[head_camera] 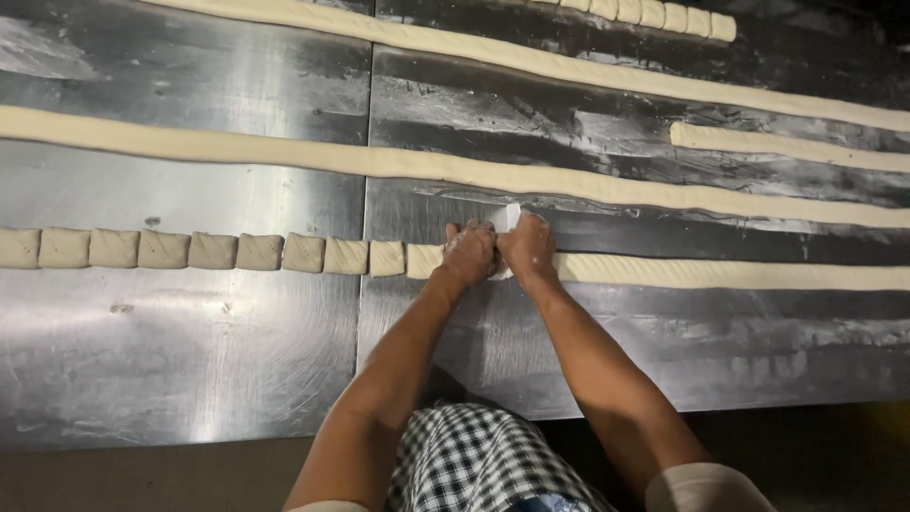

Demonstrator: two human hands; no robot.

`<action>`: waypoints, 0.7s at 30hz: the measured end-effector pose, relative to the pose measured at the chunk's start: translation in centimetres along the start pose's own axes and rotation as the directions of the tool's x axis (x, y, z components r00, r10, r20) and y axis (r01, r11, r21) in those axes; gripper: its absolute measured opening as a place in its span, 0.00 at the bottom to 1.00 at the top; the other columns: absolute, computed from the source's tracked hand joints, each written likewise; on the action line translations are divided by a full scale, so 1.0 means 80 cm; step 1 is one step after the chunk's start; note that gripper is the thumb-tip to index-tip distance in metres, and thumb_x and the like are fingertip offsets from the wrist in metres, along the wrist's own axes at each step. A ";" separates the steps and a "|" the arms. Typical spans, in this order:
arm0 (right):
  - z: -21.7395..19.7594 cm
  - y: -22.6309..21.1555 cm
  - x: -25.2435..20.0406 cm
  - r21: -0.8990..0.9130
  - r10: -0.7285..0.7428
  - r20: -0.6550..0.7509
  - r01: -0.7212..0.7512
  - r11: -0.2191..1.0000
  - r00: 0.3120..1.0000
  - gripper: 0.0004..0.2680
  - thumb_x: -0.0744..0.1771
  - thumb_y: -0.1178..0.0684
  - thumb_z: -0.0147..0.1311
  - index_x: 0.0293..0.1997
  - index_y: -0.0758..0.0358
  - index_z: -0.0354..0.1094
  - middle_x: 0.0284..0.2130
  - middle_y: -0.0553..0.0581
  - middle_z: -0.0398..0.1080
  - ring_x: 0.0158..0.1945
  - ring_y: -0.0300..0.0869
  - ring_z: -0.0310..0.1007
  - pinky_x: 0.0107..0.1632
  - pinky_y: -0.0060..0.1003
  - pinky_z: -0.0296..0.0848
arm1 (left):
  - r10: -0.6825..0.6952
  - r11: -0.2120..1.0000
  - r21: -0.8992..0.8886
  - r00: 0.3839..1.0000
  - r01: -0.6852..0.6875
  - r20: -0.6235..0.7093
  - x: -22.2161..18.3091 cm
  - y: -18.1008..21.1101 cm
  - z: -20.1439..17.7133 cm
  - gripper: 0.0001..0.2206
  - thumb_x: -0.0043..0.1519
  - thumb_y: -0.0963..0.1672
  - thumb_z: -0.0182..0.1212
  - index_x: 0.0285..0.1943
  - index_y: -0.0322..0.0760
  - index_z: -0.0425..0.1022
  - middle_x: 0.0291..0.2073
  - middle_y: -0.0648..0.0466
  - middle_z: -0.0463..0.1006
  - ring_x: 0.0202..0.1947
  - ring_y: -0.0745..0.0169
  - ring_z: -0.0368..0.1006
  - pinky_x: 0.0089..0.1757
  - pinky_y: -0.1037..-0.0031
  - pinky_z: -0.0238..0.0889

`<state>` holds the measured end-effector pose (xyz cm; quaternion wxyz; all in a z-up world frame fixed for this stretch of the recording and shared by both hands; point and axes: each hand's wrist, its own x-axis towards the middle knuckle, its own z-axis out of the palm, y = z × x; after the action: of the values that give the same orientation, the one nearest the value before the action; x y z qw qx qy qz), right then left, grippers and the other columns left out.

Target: Cutting long strips of dough into smaller uniform pieces using a bench scraper.

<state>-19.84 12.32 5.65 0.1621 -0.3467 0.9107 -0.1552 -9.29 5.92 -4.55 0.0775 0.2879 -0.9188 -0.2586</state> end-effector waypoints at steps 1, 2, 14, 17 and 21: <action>0.002 0.002 0.002 0.004 -0.003 -0.009 0.003 1.000 1.000 0.10 0.61 0.54 0.57 0.40 0.70 0.76 0.43 0.75 0.75 0.50 0.65 0.77 0.55 0.53 0.75 | 0.006 1.000 0.006 1.000 -0.006 -0.007 -0.005 0.010 -0.018 0.10 0.59 0.48 0.68 0.45 0.43 0.82 0.51 0.54 0.77 0.59 0.51 0.68 0.57 0.48 0.55; 0.003 0.003 0.004 0.042 -0.055 -0.073 0.058 0.997 0.996 0.10 0.60 0.56 0.57 0.40 0.71 0.75 0.41 0.75 0.75 0.49 0.66 0.76 0.53 0.55 0.73 | 0.012 1.000 -0.003 1.000 -0.012 0.027 -0.010 0.021 -0.036 0.11 0.56 0.48 0.69 0.45 0.44 0.82 0.50 0.54 0.77 0.59 0.49 0.67 0.54 0.46 0.54; 0.003 0.017 0.058 0.138 -0.191 -0.372 0.258 0.956 0.908 0.08 0.64 0.55 0.57 0.40 0.69 0.74 0.36 0.73 0.75 0.42 0.67 0.76 0.46 0.58 0.72 | 0.046 0.995 -0.086 0.999 -0.044 0.025 -0.011 0.025 -0.057 0.20 0.45 0.49 0.77 0.48 0.48 0.84 0.52 0.53 0.78 0.60 0.44 0.65 0.56 0.44 0.51; -0.032 0.034 0.039 0.223 -0.145 -0.488 0.283 0.933 0.861 0.10 0.63 0.54 0.58 0.42 0.70 0.73 0.35 0.73 0.75 0.41 0.67 0.76 0.45 0.57 0.72 | 0.006 0.996 -0.088 0.997 0.001 0.073 -0.009 0.035 -0.072 0.19 0.47 0.51 0.76 0.47 0.48 0.84 0.54 0.52 0.76 0.61 0.44 0.64 0.55 0.42 0.51; -0.064 0.070 0.024 0.225 -0.013 -0.140 0.045 0.973 0.990 0.09 0.60 0.58 0.52 0.38 0.69 0.76 0.34 0.74 0.76 0.43 0.65 0.78 0.47 0.54 0.76 | 0.041 0.990 -0.133 0.999 -0.044 -0.032 0.012 0.038 -0.040 0.19 0.52 0.50 0.72 0.52 0.46 0.81 0.57 0.49 0.73 0.60 0.42 0.64 0.54 0.40 0.52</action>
<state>-26.54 15.83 7.70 0.1351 -0.3276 0.8908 -0.2843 -10.67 6.14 -0.27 0.1154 0.2662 -0.9041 -0.3137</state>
